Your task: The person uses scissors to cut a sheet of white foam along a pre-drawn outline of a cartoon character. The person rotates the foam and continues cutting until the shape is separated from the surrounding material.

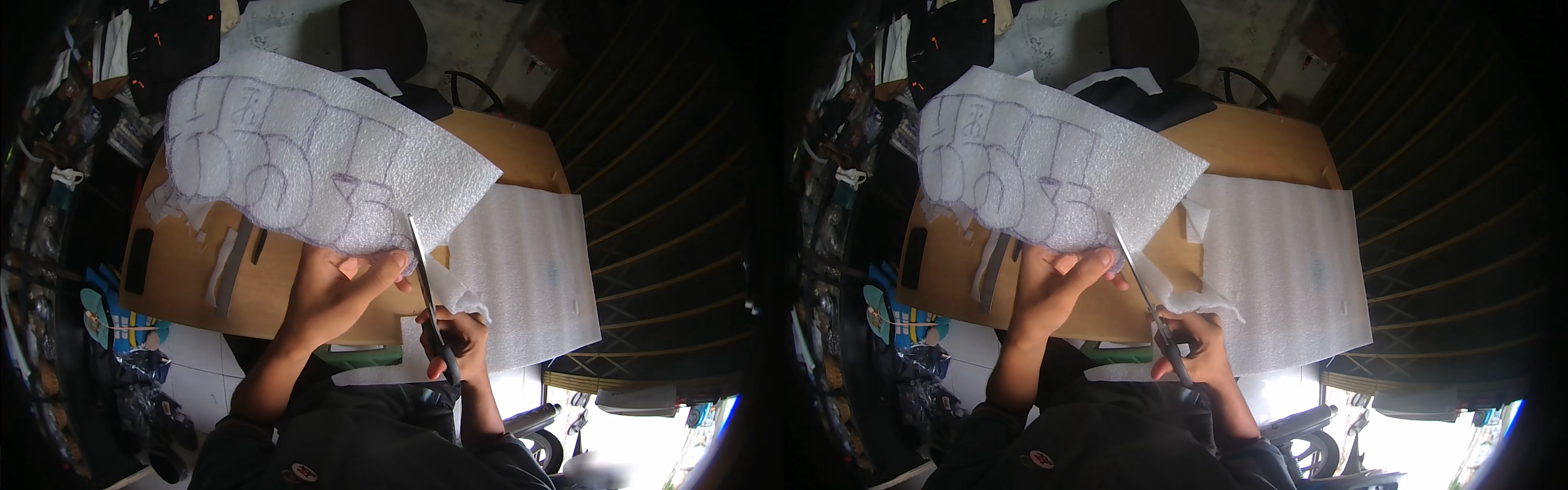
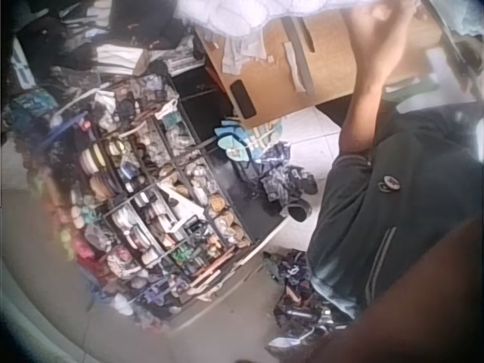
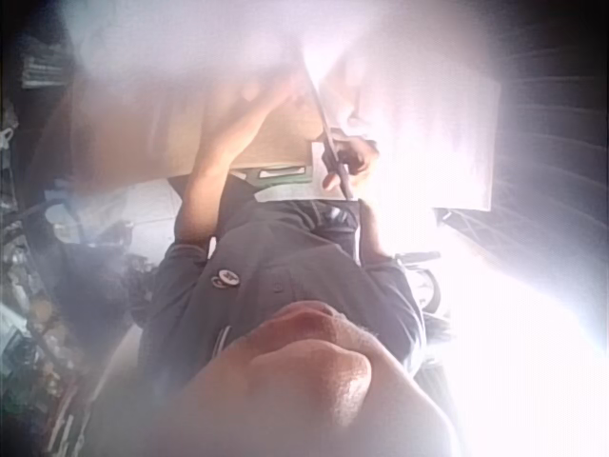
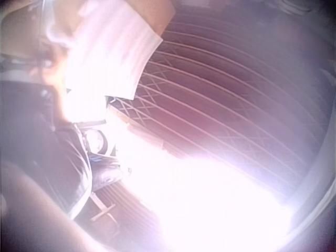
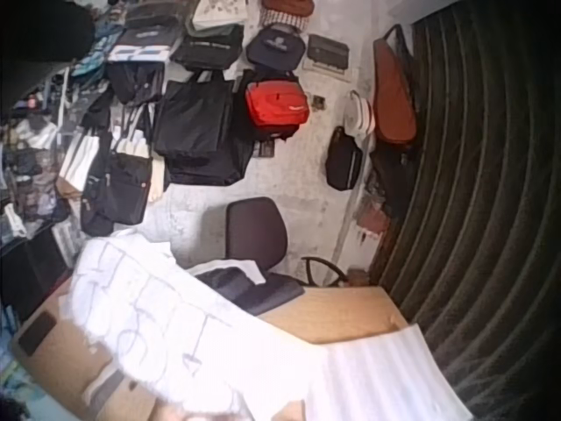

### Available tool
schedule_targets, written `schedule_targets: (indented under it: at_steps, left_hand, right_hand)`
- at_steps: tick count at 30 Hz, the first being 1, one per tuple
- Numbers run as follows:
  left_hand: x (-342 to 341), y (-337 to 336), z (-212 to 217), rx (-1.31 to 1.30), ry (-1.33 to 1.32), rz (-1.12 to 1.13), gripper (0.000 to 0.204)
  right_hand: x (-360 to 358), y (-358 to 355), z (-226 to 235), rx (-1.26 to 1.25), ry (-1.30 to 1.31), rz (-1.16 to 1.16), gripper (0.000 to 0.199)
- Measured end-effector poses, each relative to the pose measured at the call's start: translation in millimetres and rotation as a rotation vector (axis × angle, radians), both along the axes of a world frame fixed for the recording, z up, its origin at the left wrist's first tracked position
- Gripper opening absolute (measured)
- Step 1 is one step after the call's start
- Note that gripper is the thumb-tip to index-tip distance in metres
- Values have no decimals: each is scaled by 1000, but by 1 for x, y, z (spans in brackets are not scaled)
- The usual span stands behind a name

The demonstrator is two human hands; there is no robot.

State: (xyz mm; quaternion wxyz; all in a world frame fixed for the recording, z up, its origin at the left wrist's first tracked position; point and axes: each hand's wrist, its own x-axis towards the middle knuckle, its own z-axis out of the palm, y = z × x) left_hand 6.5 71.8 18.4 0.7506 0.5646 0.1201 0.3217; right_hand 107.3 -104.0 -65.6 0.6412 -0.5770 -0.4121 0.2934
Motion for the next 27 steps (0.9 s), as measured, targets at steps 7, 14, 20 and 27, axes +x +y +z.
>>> schedule_targets:
  at_steps: [7,14,20,27]
  left_hand:
    - [-4,12,9,62,76,-127,22]
    - [-8,25,13,82,97,-248,29]
    - [-11,33,19,85,156,-328,25]
    - [-15,41,27,137,215,-421,23]
  right_hand:
    - [7,-2,1,21,-36,15,79]
    - [10,-3,2,-28,-74,27,79]
    - [9,-2,3,-31,-65,22,79]
    - [10,-2,5,-36,-59,54,79]
